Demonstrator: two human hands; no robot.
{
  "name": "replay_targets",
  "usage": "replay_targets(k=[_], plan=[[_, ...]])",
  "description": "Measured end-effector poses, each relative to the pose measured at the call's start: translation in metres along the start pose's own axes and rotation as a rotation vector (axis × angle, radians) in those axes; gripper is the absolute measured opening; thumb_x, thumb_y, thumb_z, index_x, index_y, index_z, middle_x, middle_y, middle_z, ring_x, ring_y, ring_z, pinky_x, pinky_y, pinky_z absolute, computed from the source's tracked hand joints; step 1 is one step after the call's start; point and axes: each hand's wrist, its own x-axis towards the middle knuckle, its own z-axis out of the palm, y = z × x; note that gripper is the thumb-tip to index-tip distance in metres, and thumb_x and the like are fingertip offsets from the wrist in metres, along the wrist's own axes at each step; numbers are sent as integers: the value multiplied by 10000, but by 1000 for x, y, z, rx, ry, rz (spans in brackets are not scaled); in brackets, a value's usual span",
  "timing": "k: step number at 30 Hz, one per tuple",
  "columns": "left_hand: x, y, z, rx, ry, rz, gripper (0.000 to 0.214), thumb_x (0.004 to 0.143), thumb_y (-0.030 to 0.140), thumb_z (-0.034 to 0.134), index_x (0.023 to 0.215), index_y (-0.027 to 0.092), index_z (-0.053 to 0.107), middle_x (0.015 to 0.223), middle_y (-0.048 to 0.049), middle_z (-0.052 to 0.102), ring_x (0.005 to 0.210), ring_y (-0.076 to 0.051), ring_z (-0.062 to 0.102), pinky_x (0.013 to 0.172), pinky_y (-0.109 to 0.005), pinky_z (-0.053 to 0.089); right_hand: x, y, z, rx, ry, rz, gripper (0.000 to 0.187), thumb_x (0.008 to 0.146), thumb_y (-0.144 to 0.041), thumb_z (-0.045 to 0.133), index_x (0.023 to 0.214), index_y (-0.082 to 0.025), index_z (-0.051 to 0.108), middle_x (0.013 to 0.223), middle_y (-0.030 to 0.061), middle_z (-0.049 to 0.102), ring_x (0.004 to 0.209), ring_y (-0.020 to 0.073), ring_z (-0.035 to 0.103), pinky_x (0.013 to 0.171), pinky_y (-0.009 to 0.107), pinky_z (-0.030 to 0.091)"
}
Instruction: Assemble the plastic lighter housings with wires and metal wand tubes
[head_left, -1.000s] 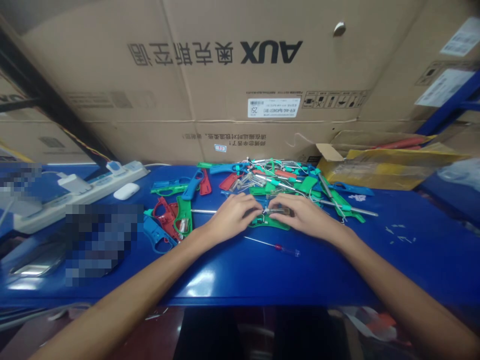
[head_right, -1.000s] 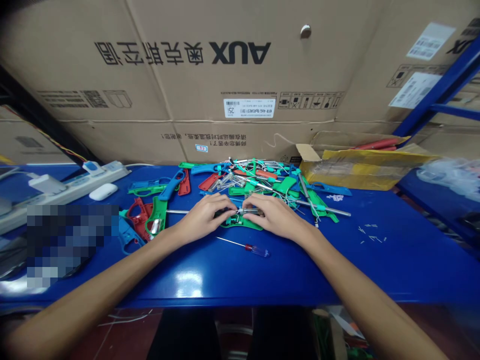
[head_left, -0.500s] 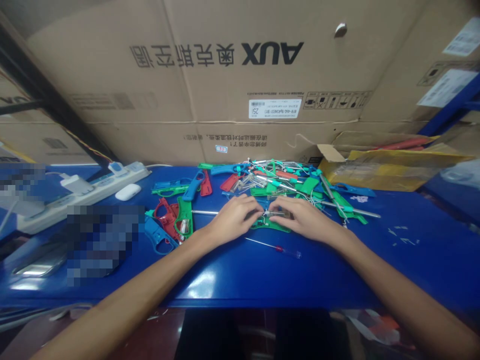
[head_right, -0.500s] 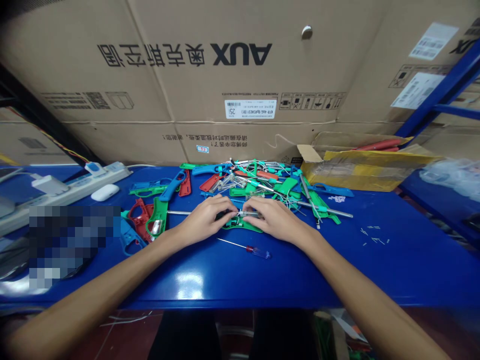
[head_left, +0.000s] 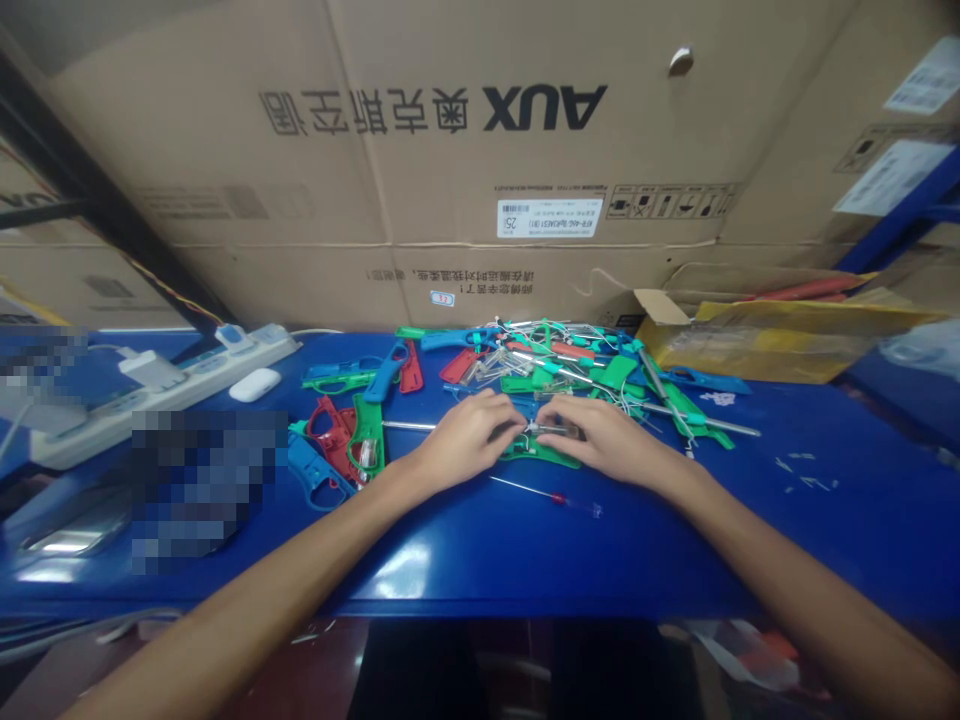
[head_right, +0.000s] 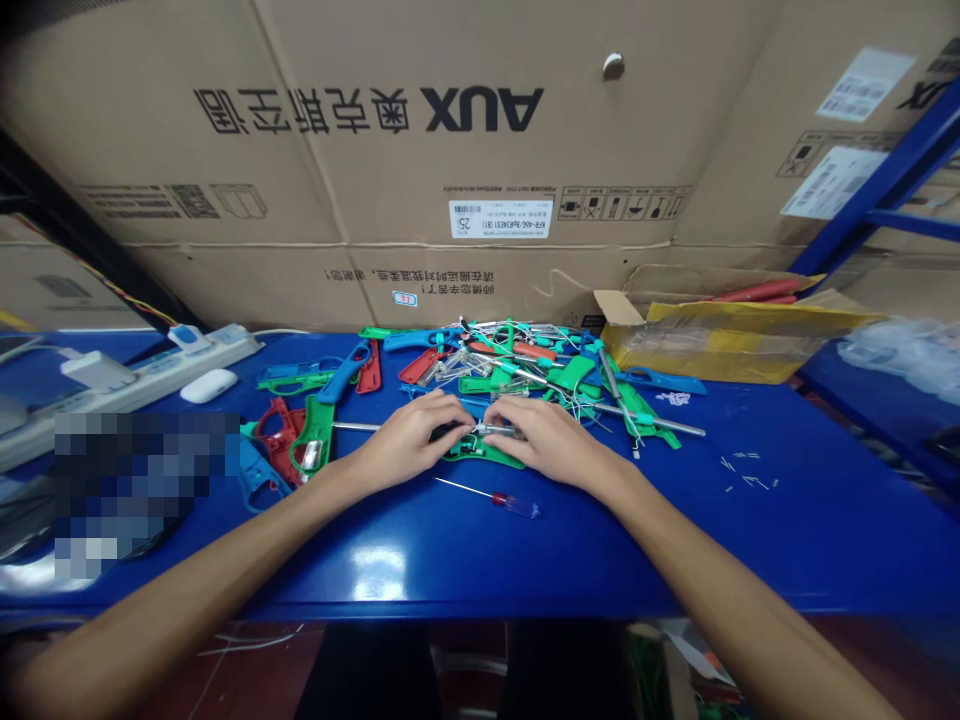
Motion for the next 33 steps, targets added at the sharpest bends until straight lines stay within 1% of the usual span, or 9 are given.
replay_targets(k=[9,18,28,33], plan=[[-1,-1,1,-1,-23,20,160,1003,197,526,1014,175,685,986,-47,720,940,-204,599,854,-349,496,0,0,1,-1,-6,-12,244,995,-428,566,1083,-214,641,988,49,688,813,178,632,728,303,474],[-1,-2,1,17,-34,21,153,1003,191,529,1018,170,681,995,-54,720,948,-207,602,858,-349,497,0,3,4,43,17,-42,273,1001,-429,554,1122,-210,664,1027,66,689,913,203,652,818,340,501],[-1,-2,2,25,-24,11,150,1006,209,528,1006,175,675,969,-54,710,939,-206,607,845,-346,503,1,2,5,80,41,-44,246,992,-411,575,1094,-218,688,953,51,696,852,191,646,766,324,490],[-1,-1,1,35,-28,9,156,1009,214,533,1004,163,680,968,-60,713,937,-210,606,846,-345,499,1,2,6,85,43,-39,231,994,-403,578,1093,-221,681,961,43,693,862,185,646,769,312,480]])
